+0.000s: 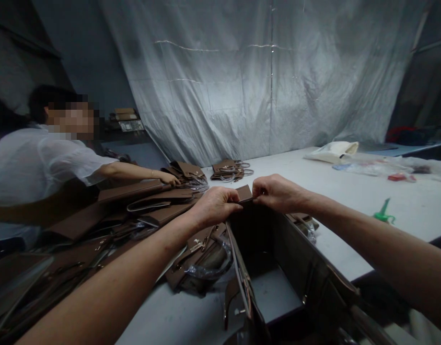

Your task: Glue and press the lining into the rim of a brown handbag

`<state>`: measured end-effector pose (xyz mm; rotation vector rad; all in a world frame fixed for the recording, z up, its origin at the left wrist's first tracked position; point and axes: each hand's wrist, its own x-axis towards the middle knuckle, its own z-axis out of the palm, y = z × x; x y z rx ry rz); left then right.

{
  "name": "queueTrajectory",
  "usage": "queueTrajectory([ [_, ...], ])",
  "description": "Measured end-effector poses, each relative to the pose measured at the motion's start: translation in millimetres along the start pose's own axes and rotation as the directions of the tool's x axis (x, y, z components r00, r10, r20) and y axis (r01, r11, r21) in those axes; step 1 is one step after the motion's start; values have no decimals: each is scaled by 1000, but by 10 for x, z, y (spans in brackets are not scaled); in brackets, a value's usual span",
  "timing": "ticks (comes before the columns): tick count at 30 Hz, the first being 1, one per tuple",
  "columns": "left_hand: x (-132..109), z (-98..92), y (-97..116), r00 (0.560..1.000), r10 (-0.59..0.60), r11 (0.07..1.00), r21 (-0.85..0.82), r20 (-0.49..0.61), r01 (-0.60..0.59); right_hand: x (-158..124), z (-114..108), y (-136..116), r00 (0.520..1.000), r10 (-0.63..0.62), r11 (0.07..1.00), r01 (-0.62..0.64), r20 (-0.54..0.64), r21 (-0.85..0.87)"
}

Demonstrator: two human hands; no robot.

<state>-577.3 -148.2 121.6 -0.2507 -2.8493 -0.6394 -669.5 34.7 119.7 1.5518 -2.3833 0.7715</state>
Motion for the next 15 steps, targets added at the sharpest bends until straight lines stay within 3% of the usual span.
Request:
queueTrajectory([
  [5, 55, 5, 11, 998, -1, 997, -79, 66, 7, 13, 37, 43, 998, 45, 994, -41, -43, 98],
  [11, 159, 4, 66, 999, 34, 997, 76, -12, -33, 8, 65, 43, 995, 64, 991, -54, -77, 124],
  [15, 191, 15, 76, 1000, 28, 998, 60, -9, -27, -4, 4, 120, 997, 80, 936, -71, -11, 345],
])
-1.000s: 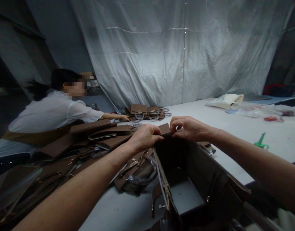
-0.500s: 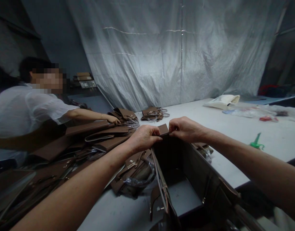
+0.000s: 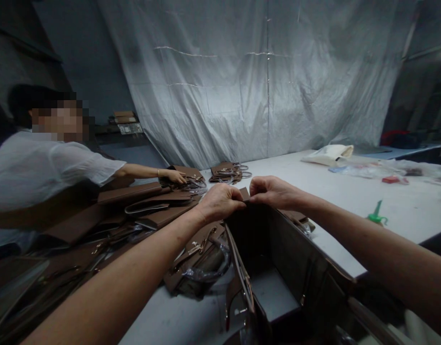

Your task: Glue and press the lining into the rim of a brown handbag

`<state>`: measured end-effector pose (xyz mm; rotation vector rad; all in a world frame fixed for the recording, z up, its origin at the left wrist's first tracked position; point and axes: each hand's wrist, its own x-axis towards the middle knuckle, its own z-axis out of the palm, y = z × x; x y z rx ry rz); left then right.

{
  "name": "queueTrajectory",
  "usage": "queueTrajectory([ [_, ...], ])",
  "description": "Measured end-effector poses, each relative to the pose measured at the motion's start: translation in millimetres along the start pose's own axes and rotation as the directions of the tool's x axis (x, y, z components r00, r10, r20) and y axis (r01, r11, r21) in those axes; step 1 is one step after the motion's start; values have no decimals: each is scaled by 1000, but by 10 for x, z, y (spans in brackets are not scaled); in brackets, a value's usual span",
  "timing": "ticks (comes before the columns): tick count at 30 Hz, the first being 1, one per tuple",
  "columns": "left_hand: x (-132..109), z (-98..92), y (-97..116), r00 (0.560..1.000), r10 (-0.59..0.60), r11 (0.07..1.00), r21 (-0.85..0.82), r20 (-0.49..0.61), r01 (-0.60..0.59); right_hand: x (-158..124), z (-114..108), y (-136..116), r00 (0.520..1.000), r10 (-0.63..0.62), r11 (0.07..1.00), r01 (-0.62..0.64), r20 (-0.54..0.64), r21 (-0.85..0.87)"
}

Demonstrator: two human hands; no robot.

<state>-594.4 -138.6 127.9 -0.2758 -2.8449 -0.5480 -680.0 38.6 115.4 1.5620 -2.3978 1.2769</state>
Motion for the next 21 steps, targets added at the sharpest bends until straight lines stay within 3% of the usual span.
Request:
queueTrajectory([
  [4, 25, 27, -10, 1000, 19, 1000, -16, -15, -19, -23, -195, 71, 988, 152, 977, -150, -3, 151],
  [6, 38, 36, -20, 1000, 28, 999, -21, -11, -28, -33, -254, 77, 989, 145, 988, -146, 24, 44],
  [10, 54, 43, -42, 999, 35, 998, -44, -1, -35, -23, -203, 15, 985, 17, 967, 27, 170, -252],
  [14, 54, 53, -52, 1000, 20, 999, -42, -5, -20, 6, -70, -65, 992, -45, 885, 93, 115, -455],
  [17, 52, 71, -48, 1000, -16, 998, -56, -26, 15, 6, -39, -94, 998, -24, 861, 50, 57, -506],
  [21, 50, 80, -42, 999, -20, 998, -62, -33, 17, -12, -82, -96, 993, -6, 856, 65, 115, -512],
])
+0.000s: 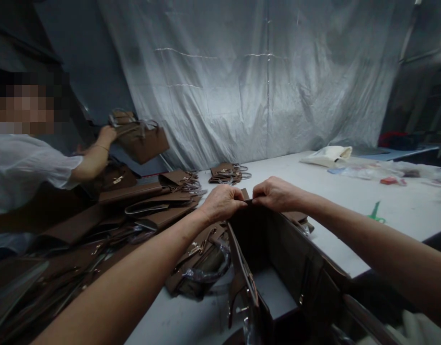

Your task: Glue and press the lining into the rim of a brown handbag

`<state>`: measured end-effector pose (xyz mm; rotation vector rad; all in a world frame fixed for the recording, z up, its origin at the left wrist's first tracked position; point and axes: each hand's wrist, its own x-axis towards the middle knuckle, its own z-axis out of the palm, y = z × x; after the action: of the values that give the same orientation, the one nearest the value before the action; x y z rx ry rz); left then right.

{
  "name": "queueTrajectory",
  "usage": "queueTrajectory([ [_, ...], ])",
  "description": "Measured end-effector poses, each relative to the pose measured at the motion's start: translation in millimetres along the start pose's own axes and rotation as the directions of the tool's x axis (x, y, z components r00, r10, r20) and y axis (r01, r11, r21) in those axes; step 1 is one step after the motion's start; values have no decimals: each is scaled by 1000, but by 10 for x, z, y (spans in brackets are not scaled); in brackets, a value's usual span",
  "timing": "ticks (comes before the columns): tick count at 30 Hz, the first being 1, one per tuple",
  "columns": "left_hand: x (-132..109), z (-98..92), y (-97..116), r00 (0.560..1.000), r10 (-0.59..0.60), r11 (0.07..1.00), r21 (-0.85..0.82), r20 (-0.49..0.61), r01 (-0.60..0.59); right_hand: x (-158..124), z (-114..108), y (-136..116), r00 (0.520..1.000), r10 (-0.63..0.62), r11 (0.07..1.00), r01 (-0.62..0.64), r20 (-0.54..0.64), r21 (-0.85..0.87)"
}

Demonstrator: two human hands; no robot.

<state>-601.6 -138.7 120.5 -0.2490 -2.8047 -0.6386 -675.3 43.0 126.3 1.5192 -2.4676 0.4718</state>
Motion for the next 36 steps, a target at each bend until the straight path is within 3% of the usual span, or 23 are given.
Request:
queueTrajectory([
  [5, -67, -53, 5, 996, 85, 996, -12, 20, -84, -11, -9, -43, 986, -132, 991, 129, 102, 37],
  [10, -229, -147, 51, 990, 144, 988, -66, 10, -143, -55, -109, -256, 978, -167, 983, 156, 126, 93],
  [12, -275, -224, 105, 986, 168, 978, -126, -10, -168, -88, -236, -347, 977, -130, 984, 106, 168, 142],
  [15, -282, -425, 214, 969, 239, 955, -164, -62, -246, -73, -509, -439, 965, 23, 977, -77, 262, 199],
  [18, -253, -717, 298, 960, 237, 944, -198, -148, -264, 102, -808, -509, 966, 73, 982, -113, 247, 149],
  [21, -289, -1045, 310, 966, 101, 941, -293, -238, -171, 409, -1067, -652, 979, 78, 992, -96, 190, 83],
  [23, -391, -1263, 264, 930, -13, 909, -392, -368, -142, 647, -1207, -804, 986, 87, 995, -92, 139, 32],
  [25, -577, -1458, 173, 824, -112, 867, -460, -556, -193, 897, -1317, -980, 992, 97, 995, -96, 76, -14],
  [28, -1036, -1620, -28, 567, -252, 830, -476, -784, -290, 1287, -1422, -1240, 992, 128, 991, -128, -20, -34],
  [30, -1450, -1569, -182, 393, -345, 822, -477, -852, -310, 1556, -1445, -1398, 986, 150, 988, -153, -76, -31],
  [32, -1913, -1360, -332, 231, -435, 813, -490, -870, -316, 1828, -1429, -1549, 981, 153, 987, -158, -120, -31],
  [35, -2581, -814, -493, 35, -529, 832, -527, -848, -174, 2230, -1342, -1781, 977, 137, 989, -146, -161, -41],
  [36, -2766, -606, -517, -70, -537, 841, -527, -841, -119, 2364, -1300, -1860, 977, 130, 989, -140, -169, -44],
])
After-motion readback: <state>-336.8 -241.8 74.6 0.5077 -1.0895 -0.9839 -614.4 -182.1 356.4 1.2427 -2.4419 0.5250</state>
